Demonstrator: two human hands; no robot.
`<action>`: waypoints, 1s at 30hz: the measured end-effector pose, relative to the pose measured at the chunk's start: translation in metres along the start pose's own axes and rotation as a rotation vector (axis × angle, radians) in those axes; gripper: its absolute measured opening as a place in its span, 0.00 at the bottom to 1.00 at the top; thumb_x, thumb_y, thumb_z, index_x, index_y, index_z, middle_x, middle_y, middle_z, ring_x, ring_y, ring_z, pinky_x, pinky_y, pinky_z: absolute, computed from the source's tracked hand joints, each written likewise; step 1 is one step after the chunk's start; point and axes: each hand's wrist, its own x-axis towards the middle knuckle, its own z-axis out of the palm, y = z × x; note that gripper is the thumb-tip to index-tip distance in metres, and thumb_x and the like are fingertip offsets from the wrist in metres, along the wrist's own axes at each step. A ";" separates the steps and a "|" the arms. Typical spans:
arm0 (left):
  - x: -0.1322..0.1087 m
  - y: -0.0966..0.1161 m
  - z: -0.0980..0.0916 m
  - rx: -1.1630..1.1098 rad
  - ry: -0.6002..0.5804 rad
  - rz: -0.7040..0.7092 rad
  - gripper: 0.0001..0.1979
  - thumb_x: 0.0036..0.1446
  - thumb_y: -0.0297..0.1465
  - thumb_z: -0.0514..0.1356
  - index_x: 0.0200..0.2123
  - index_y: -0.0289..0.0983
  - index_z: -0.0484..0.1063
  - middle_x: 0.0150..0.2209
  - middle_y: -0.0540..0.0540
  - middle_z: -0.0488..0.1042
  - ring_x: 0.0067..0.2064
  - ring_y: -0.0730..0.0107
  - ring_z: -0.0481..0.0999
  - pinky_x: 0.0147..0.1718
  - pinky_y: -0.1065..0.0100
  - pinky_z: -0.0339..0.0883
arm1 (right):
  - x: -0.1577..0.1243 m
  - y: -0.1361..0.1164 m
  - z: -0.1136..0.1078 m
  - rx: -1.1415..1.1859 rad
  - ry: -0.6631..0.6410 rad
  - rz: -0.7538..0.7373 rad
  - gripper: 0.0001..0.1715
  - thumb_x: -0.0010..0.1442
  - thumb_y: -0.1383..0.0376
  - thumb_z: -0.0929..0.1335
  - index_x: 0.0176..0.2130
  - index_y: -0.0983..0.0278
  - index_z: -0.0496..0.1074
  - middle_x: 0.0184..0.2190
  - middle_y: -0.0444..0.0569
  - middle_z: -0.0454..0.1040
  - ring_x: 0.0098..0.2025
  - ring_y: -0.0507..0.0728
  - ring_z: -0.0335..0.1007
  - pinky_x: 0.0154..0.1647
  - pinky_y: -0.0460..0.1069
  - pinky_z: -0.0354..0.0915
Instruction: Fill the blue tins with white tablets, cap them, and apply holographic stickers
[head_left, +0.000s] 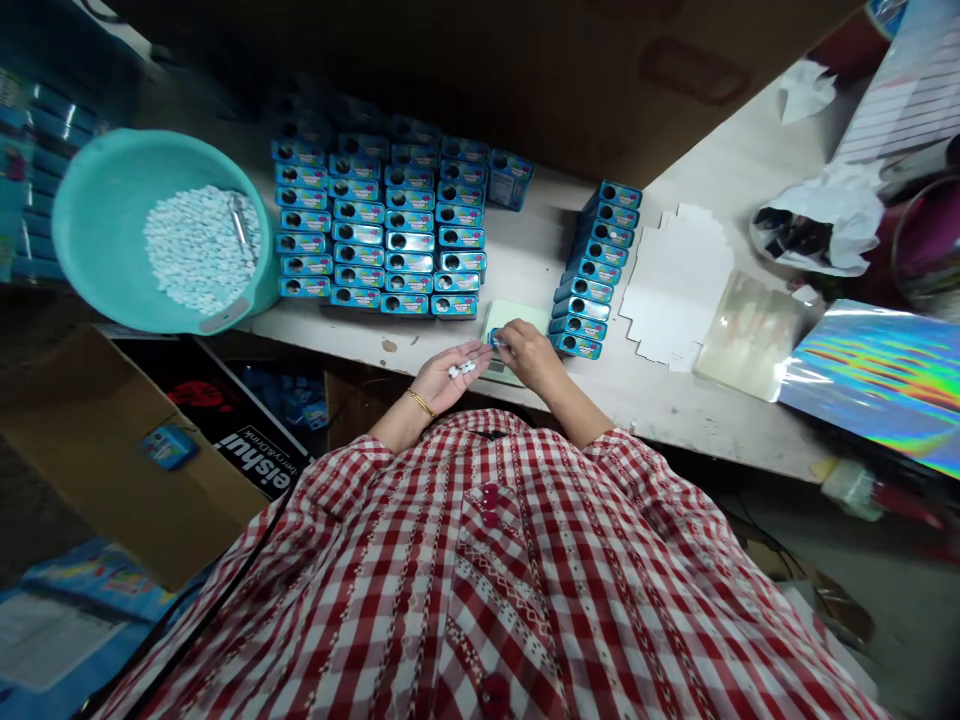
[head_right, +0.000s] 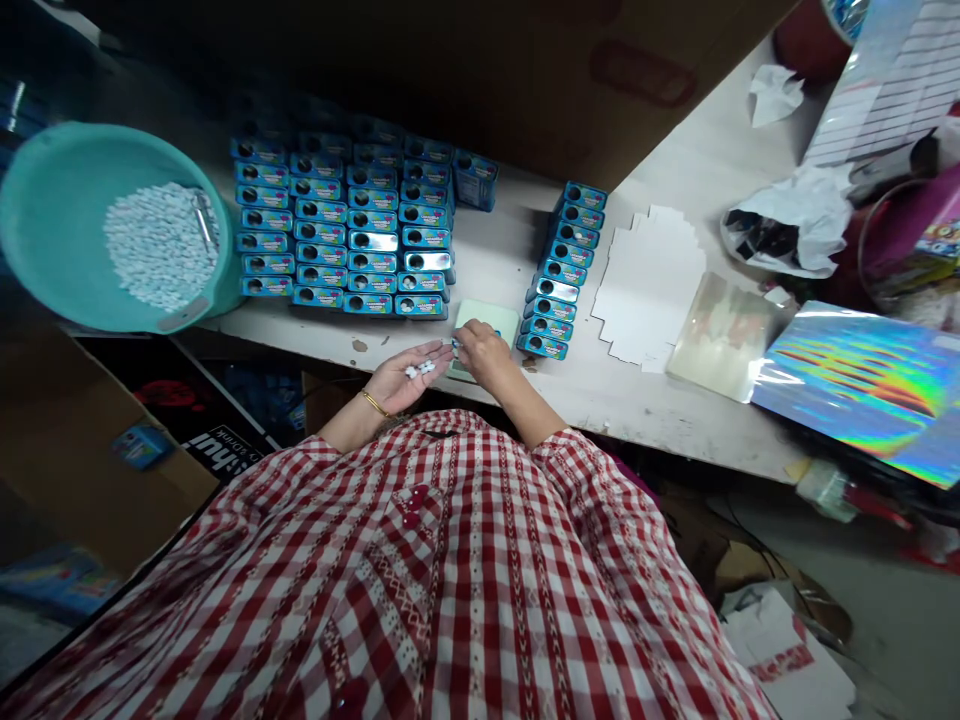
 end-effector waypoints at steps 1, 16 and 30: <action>-0.001 0.001 -0.002 -0.001 0.019 0.000 0.16 0.47 0.17 0.53 0.40 0.27 0.72 0.41 0.36 0.76 0.48 0.63 0.74 0.53 0.63 0.63 | 0.001 0.002 0.000 -0.021 -0.007 0.016 0.12 0.62 0.69 0.61 0.43 0.65 0.71 0.41 0.55 0.70 0.43 0.57 0.64 0.46 0.51 0.62; -0.025 0.018 -0.036 -0.082 0.217 0.055 0.11 0.53 0.18 0.53 0.37 0.31 0.71 0.27 0.46 0.74 0.28 0.79 0.74 0.27 0.81 0.67 | -0.038 0.026 -0.034 0.074 0.547 0.152 0.13 0.63 0.66 0.60 0.38 0.62 0.73 0.34 0.49 0.75 0.39 0.55 0.71 0.43 0.51 0.67; -0.029 0.014 -0.038 -0.063 0.195 0.074 0.16 0.49 0.15 0.51 0.40 0.28 0.72 0.36 0.39 0.77 0.41 0.70 0.77 0.43 0.72 0.71 | -0.044 0.034 -0.028 0.108 0.588 0.223 0.12 0.61 0.65 0.61 0.36 0.62 0.74 0.33 0.48 0.76 0.38 0.55 0.72 0.42 0.51 0.67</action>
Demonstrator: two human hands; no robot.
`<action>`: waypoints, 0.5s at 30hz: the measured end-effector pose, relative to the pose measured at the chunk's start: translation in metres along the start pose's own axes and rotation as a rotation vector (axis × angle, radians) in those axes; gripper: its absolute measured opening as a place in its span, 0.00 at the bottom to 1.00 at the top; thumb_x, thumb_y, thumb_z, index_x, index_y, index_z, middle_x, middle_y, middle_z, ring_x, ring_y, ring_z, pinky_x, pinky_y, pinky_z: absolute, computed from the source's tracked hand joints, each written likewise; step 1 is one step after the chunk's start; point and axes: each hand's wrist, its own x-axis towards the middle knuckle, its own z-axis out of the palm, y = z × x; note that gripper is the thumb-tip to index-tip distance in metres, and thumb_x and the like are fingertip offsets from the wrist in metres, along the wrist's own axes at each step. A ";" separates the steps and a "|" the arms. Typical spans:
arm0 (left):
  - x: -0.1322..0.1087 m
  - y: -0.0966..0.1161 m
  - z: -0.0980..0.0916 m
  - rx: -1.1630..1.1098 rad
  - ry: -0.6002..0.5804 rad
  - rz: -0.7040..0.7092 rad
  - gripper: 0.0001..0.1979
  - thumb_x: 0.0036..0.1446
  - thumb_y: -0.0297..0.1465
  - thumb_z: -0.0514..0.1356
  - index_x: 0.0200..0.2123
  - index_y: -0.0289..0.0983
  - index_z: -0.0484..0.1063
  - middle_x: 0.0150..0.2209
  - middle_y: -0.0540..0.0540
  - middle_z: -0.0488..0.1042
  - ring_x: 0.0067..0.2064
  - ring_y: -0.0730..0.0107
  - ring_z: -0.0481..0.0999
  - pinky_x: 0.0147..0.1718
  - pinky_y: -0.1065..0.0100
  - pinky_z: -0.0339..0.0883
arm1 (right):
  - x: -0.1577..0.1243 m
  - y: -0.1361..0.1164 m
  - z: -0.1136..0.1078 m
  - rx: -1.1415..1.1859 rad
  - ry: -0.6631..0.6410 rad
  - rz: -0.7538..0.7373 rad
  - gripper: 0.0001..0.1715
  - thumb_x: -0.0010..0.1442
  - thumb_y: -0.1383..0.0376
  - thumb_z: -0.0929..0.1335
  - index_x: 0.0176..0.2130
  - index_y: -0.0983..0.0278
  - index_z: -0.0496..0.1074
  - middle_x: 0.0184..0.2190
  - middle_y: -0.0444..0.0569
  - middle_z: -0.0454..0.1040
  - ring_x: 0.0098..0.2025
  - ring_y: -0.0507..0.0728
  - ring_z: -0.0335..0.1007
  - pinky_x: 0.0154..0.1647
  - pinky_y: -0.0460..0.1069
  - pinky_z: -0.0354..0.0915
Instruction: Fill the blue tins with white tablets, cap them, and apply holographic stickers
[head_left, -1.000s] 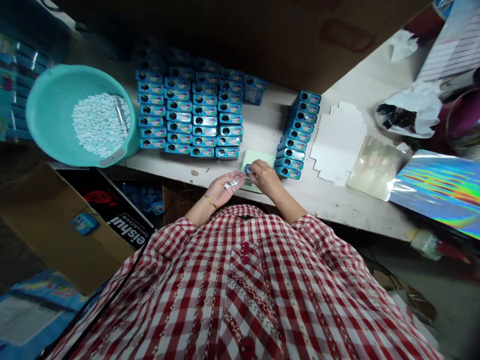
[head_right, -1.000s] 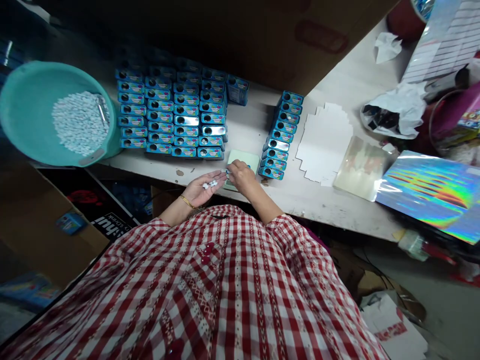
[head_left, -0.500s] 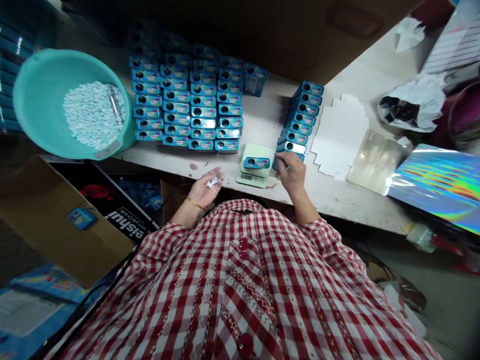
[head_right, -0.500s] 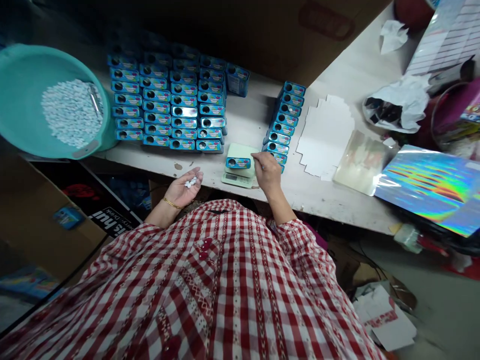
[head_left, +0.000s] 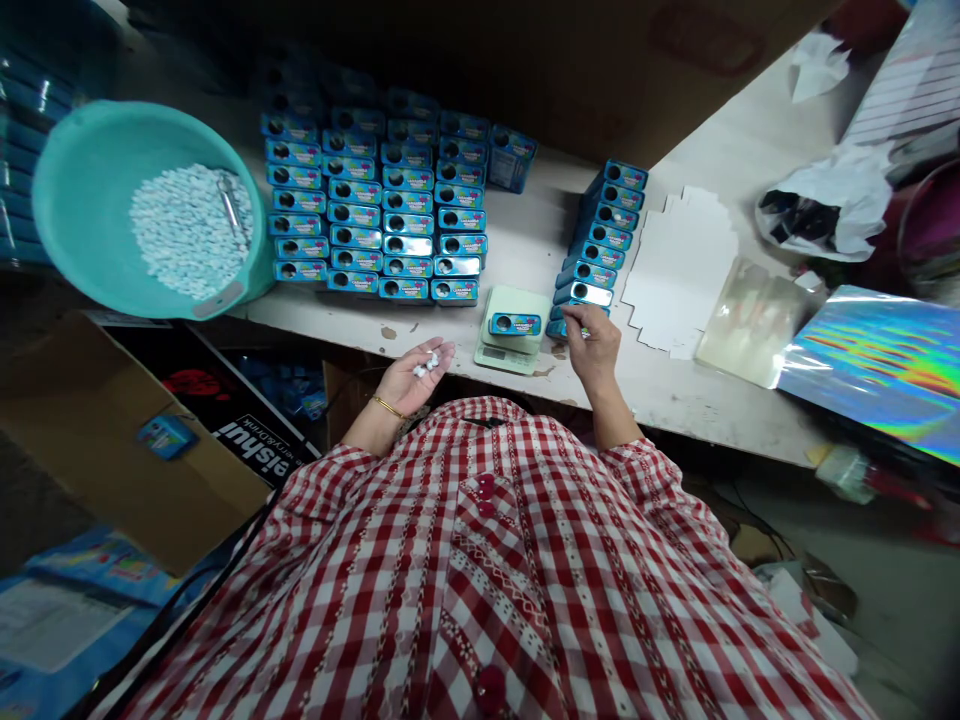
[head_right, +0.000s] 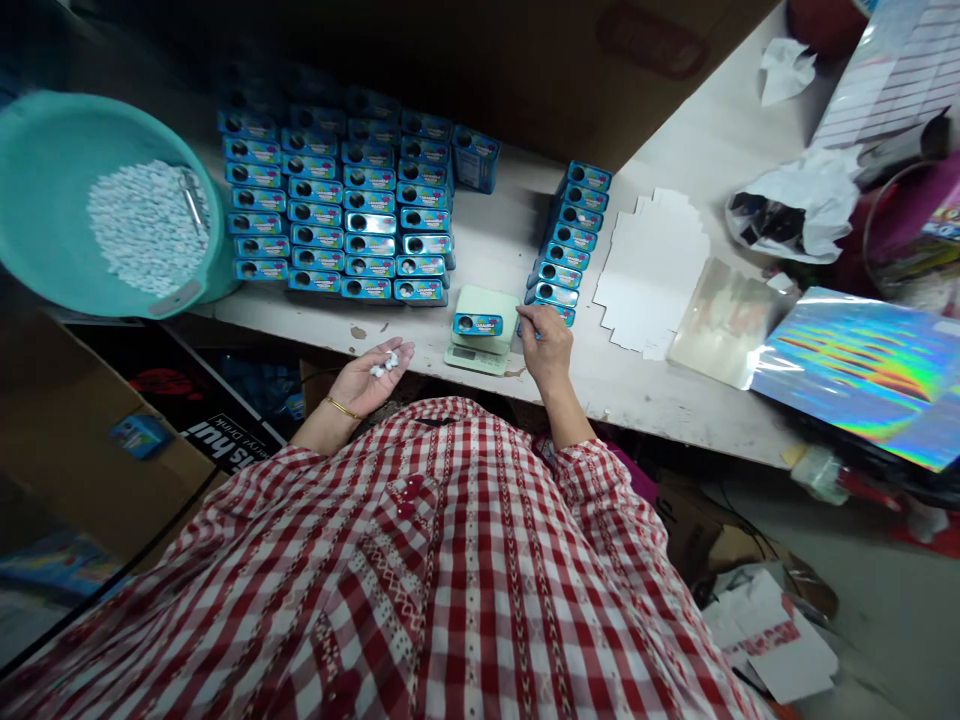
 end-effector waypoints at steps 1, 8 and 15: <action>0.001 0.000 -0.001 0.008 0.005 0.003 0.17 0.49 0.15 0.52 0.41 0.28 0.71 0.36 0.39 0.77 0.42 0.70 0.77 0.44 0.72 0.70 | 0.001 0.001 -0.001 0.005 -0.004 0.008 0.12 0.61 0.65 0.61 0.37 0.62 0.74 0.33 0.48 0.76 0.38 0.55 0.71 0.42 0.51 0.67; 0.004 -0.011 -0.002 0.137 0.006 -0.038 0.14 0.51 0.17 0.57 0.41 0.30 0.71 0.32 0.42 0.77 0.35 0.73 0.78 0.37 0.74 0.72 | -0.007 -0.011 0.003 0.052 -0.080 -0.003 0.13 0.62 0.64 0.60 0.38 0.62 0.73 0.34 0.50 0.75 0.39 0.55 0.71 0.43 0.52 0.67; -0.001 -0.038 0.001 0.240 -0.208 -0.238 0.14 0.47 0.14 0.56 0.38 0.28 0.75 0.32 0.41 0.77 0.34 0.70 0.78 0.39 0.69 0.71 | -0.053 -0.068 0.048 0.130 -0.790 -0.301 0.14 0.60 0.66 0.64 0.46 0.65 0.70 0.44 0.56 0.71 0.47 0.58 0.66 0.46 0.53 0.66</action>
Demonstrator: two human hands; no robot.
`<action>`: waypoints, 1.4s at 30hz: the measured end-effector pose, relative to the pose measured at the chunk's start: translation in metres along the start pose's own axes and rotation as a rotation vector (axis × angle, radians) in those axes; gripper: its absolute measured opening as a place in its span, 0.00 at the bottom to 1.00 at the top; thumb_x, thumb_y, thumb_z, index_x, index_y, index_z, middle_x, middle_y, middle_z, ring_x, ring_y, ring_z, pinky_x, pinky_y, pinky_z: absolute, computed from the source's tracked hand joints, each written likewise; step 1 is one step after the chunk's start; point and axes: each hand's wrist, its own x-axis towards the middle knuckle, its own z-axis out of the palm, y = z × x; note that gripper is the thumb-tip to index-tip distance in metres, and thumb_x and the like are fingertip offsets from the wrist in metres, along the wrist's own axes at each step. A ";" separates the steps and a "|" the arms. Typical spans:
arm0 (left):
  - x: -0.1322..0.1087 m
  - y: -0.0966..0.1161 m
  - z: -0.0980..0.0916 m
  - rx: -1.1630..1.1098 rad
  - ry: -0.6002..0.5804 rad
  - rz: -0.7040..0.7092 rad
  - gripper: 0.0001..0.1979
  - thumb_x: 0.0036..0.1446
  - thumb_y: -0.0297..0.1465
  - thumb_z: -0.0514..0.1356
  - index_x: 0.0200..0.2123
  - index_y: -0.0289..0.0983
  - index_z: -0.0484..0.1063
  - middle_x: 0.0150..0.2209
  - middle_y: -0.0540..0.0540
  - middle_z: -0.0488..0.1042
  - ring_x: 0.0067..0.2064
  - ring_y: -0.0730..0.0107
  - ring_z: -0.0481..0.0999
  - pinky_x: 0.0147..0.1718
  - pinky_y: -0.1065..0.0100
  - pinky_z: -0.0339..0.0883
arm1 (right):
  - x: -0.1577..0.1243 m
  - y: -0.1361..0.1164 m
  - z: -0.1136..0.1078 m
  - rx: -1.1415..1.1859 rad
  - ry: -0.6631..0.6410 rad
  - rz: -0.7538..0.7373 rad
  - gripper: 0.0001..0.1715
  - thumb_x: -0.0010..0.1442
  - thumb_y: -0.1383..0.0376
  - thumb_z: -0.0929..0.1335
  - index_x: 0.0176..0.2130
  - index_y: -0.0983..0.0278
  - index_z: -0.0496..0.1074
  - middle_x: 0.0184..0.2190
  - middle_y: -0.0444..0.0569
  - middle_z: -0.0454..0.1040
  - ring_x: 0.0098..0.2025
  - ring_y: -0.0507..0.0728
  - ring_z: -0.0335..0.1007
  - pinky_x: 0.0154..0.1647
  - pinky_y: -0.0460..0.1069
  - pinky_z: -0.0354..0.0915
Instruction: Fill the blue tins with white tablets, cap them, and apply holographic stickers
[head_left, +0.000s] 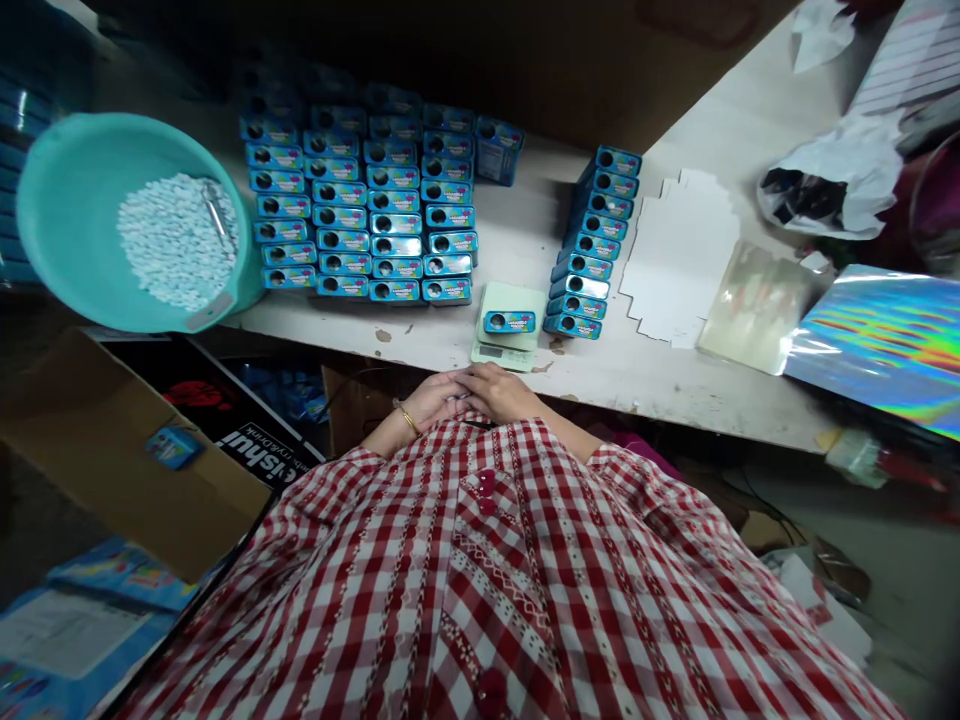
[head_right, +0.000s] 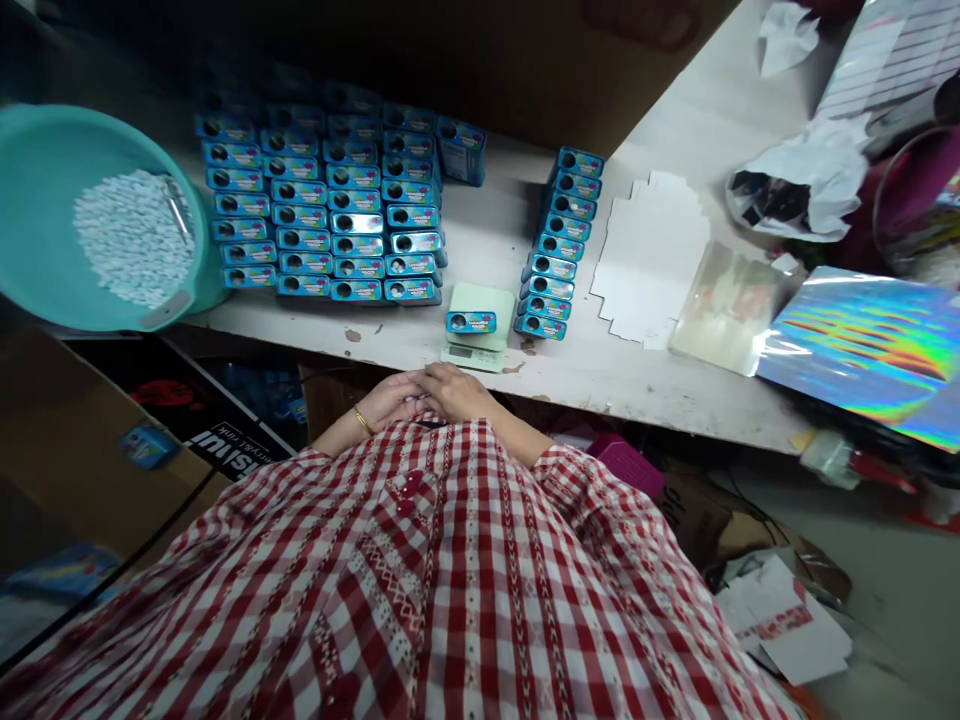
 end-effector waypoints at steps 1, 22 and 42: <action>0.000 -0.002 -0.001 0.004 -0.017 -0.011 0.15 0.46 0.14 0.56 0.38 0.29 0.75 0.31 0.42 0.77 0.33 0.70 0.77 0.38 0.69 0.71 | 0.003 -0.003 0.006 -0.021 -0.046 0.011 0.14 0.60 0.67 0.64 0.46 0.66 0.70 0.44 0.57 0.70 0.47 0.58 0.65 0.46 0.53 0.66; 0.003 -0.008 -0.005 -0.024 -0.110 0.012 0.16 0.45 0.15 0.54 0.37 0.28 0.76 0.36 0.42 0.78 0.40 0.69 0.76 0.49 0.65 0.66 | -0.003 0.005 0.014 -0.118 0.011 -0.019 0.08 0.61 0.69 0.62 0.38 0.68 0.70 0.36 0.55 0.70 0.40 0.57 0.65 0.41 0.51 0.65; 0.008 0.017 0.015 -0.100 0.053 0.145 0.16 0.45 0.15 0.53 0.38 0.27 0.73 0.36 0.38 0.77 0.44 0.66 0.77 0.52 0.64 0.66 | 0.025 0.048 -0.039 -0.014 0.508 0.140 0.09 0.61 0.67 0.62 0.37 0.63 0.72 0.37 0.52 0.73 0.41 0.55 0.69 0.44 0.50 0.66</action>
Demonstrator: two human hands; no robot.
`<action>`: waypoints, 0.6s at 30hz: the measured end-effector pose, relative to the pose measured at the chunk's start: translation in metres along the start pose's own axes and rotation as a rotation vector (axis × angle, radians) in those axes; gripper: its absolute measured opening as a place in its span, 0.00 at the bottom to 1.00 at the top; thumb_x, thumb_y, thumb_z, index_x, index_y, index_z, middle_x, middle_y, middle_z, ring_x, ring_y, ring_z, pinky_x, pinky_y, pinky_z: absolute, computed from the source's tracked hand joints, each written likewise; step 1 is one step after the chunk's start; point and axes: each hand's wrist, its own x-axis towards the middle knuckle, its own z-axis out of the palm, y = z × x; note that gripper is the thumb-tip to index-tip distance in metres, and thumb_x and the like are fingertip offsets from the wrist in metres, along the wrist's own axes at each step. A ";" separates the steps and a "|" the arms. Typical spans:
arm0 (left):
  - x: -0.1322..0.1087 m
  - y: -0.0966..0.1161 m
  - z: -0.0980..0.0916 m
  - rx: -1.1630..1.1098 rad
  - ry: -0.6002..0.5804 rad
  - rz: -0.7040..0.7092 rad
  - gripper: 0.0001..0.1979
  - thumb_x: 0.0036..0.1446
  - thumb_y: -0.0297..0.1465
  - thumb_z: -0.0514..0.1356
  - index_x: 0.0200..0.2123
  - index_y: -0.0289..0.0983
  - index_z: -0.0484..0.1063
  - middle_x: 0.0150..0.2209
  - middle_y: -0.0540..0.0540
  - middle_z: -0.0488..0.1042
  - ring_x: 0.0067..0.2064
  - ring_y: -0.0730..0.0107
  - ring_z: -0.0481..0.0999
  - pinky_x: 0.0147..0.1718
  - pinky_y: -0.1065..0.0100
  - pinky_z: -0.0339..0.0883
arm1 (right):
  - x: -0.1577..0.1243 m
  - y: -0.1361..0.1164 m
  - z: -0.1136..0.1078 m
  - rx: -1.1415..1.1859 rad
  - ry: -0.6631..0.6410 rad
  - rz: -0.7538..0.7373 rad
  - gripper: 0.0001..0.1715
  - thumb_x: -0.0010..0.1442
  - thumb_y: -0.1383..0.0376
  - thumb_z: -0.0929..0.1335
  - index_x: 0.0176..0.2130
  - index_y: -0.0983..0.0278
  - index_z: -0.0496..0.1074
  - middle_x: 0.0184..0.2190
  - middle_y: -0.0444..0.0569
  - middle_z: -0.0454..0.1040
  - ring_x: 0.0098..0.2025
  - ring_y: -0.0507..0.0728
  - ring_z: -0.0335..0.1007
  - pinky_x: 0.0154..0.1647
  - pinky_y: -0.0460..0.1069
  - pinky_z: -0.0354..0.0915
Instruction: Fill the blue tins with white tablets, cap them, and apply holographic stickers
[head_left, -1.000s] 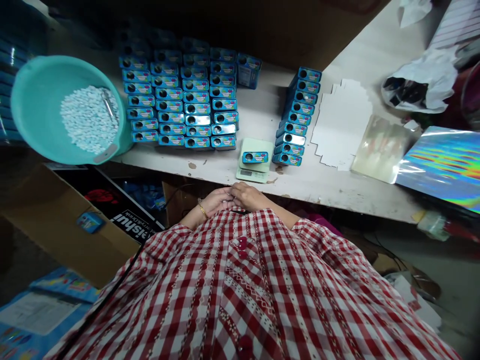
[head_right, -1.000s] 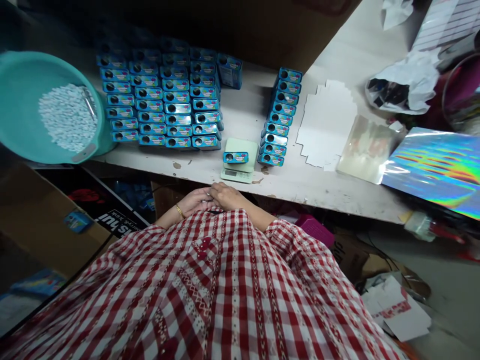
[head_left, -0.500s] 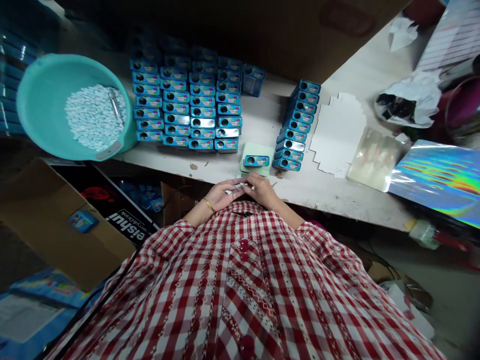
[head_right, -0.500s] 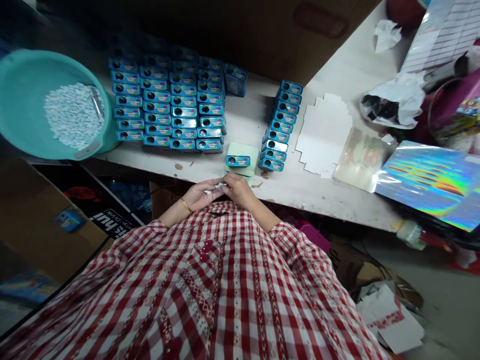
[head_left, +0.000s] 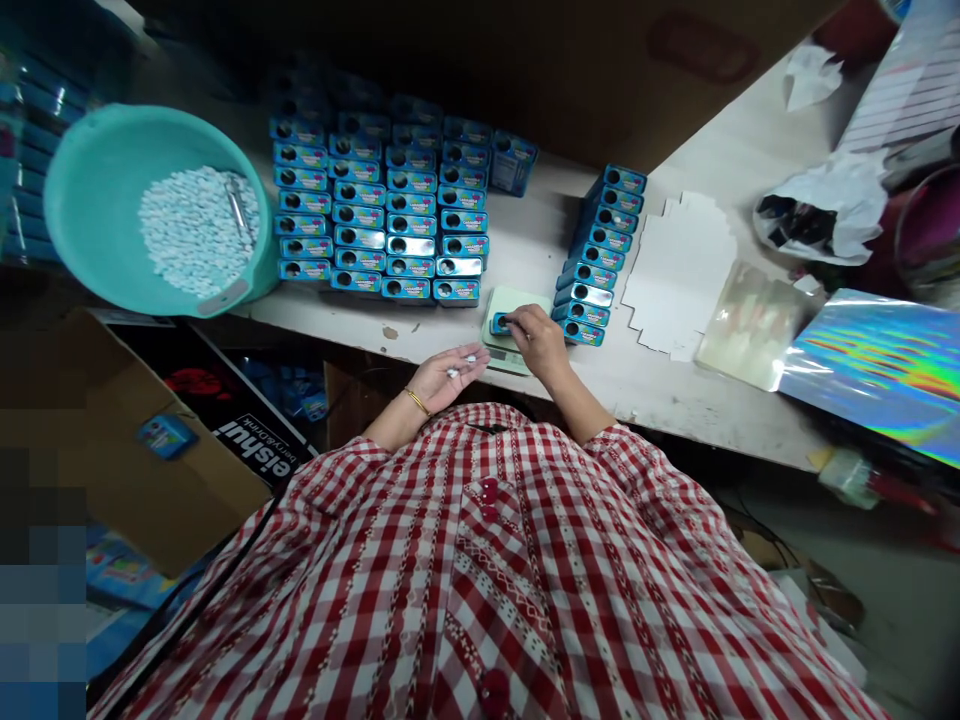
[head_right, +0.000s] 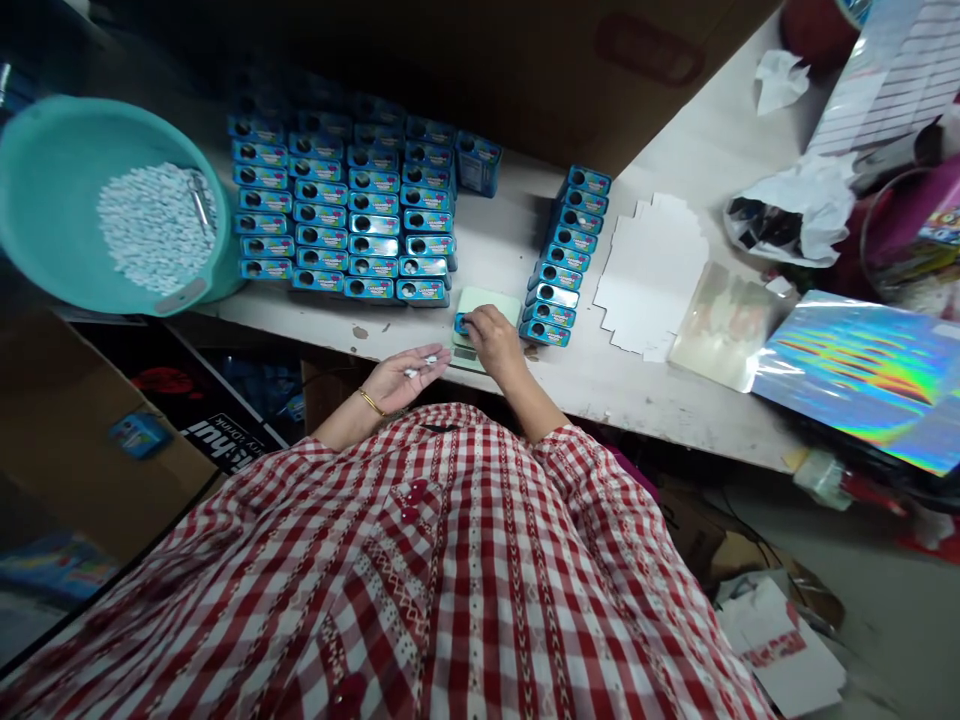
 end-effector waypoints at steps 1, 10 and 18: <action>-0.001 0.000 -0.003 -0.008 0.012 0.003 0.16 0.45 0.15 0.53 0.38 0.27 0.73 0.36 0.38 0.77 0.44 0.66 0.76 0.52 0.64 0.66 | -0.002 0.000 -0.002 0.019 0.034 0.007 0.09 0.61 0.67 0.62 0.37 0.62 0.72 0.36 0.51 0.73 0.41 0.55 0.69 0.44 0.50 0.66; -0.010 0.003 -0.032 -0.095 0.262 0.032 0.14 0.50 0.13 0.52 0.37 0.27 0.72 0.30 0.42 0.75 0.34 0.76 0.76 0.34 0.79 0.71 | -0.036 0.026 -0.036 0.041 0.352 0.260 0.08 0.58 0.64 0.65 0.33 0.61 0.74 0.32 0.46 0.75 0.34 0.53 0.70 0.36 0.49 0.66; -0.010 0.004 -0.036 -0.060 0.239 0.033 0.08 0.52 0.16 0.55 0.33 0.30 0.71 0.25 0.46 0.72 0.23 0.82 0.70 0.19 0.83 0.62 | -0.042 0.033 -0.041 0.040 0.400 0.343 0.08 0.57 0.63 0.65 0.33 0.62 0.74 0.32 0.46 0.76 0.34 0.53 0.70 0.38 0.50 0.66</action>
